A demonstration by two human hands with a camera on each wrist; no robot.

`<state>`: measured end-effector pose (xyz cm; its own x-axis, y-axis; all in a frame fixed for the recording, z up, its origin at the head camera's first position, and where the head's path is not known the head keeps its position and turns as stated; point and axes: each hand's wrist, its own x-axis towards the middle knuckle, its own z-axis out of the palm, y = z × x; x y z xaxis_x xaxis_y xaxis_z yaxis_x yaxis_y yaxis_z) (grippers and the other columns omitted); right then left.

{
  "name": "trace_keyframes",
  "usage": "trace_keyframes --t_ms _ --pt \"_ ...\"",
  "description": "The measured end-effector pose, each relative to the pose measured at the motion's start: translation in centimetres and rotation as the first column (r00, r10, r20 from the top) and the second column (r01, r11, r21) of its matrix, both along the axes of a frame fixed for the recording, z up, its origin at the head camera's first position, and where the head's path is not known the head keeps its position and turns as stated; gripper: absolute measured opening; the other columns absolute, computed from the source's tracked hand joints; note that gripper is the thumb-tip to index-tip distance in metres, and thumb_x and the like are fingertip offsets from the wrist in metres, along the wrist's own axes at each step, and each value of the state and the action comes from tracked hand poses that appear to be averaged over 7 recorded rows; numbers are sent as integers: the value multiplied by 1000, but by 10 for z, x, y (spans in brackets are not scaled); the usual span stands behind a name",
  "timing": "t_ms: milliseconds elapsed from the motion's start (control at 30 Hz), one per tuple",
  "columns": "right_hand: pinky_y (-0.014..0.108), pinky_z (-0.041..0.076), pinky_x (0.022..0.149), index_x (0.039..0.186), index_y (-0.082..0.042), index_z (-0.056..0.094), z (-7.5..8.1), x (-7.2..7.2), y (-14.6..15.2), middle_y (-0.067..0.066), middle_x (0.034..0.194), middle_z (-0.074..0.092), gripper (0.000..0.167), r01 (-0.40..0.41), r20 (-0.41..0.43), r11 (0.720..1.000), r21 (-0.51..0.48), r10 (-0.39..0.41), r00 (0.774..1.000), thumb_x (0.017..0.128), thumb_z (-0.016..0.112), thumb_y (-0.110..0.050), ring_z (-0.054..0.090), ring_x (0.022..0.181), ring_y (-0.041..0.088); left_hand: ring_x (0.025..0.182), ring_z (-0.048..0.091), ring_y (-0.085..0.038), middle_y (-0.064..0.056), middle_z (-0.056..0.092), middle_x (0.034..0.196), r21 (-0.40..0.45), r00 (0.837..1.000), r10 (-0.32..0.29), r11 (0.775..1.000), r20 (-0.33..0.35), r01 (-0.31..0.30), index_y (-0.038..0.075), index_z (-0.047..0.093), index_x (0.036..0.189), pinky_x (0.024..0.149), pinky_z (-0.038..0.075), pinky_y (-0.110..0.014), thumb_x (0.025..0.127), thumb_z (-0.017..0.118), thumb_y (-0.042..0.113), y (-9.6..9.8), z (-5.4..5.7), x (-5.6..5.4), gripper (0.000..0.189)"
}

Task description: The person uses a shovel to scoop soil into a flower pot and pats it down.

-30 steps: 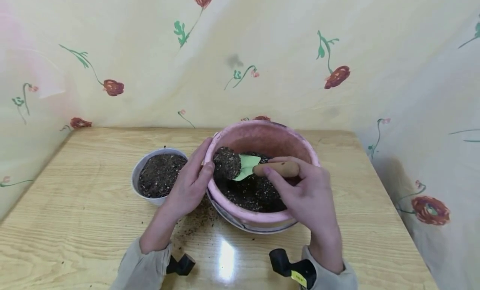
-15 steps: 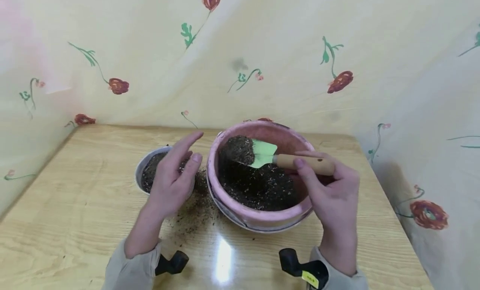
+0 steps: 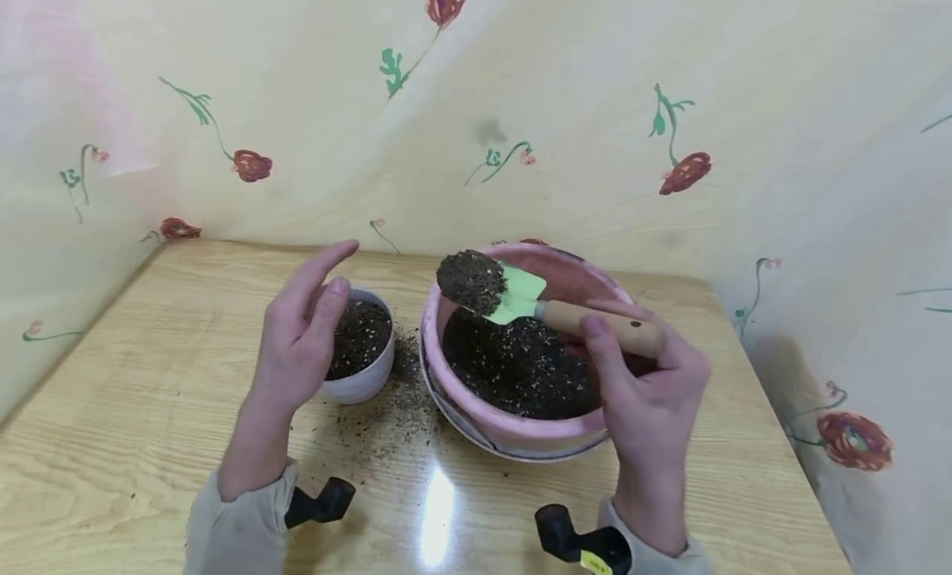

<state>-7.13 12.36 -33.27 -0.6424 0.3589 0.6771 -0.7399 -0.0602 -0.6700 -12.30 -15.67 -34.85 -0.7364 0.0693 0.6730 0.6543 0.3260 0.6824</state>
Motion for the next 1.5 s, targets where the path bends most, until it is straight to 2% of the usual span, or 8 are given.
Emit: trace_keyframes --t_ms 233,367,533,733,867,1100,1267,1500 --pt "30 57 76 95 28 61 -1 3 -26 26 93 70 13 -141 -98 988 67 147 984 84 55 23 70 87 29 116 55 -18 -6 53 138 59 998 46 997 51 -49 6 55 135 93 48 -39 102 44 14 -17 -3 -7 36" --pt "25 57 68 93 20 67 -8 7 -46 20 99 71 13 -78 -67 988 131 88 994 83 60 20 72 76 19 125 49 -16 -5 54 137 54 992 86 994 88 -91 7 55 135 100 44 -41 103 42 18 -26 -8 -10 36" --pt "20 56 69 90 12 70 -15 13 -70 14 101 72 11 -30 -44 978 208 40 998 81 65 16 71 80 14 125 48 -17 -5 54 137 45 988 124 991 96 -129 8 56 134 101 41 -43 104 40 21 -35 -13 -11 37" --pt "22 57 62 100 12 69 -20 16 -97 23 95 70 21 6 -38 956 293 5 999 79 70 13 71 82 16 125 48 -21 -8 53 137 48 986 132 989 106 -137 8 57 133 99 41 -48 105 39 21 -44 -18 -14 37" --pt "15 51 52 102 5 71 -24 15 -109 17 86 73 25 107 -59 910 401 -91 994 78 74 7 67 68 6 126 47 -23 -9 53 138 64 985 120 990 122 -129 7 57 133 101 39 -49 105 39 20 -47 -19 -15 36" --pt "19 56 61 102 6 70 -32 6 -124 19 89 72 25 206 -159 834 512 -143 977 84 75 -12 71 73 20 129 44 -22 -10 51 139 61 984 120 990 134 -129 6 57 133 106 36 -47 105 39 20 -49 -21 -17 36" --pt "24 57 63 101 6 69 -39 0 -132 20 87 72 38 300 -232 741 600 -198 952 91 67 -30 72 72 26 130 44 -22 -11 51 139 57 982 129 989 136 -138 6 57 132 107 36 -47 105 39 20 -50 -21 -18 36" --pt "27 58 67 105 4 68 -49 1 -144 19 88 72 33 334 -280 630 701 -187 942 87 72 -23 72 74 25 128 46 -21 -9 54 137 40 979 153 986 134 -160 6 59 131 107 36 -45 105 39 22 -52 -22 -19 37"
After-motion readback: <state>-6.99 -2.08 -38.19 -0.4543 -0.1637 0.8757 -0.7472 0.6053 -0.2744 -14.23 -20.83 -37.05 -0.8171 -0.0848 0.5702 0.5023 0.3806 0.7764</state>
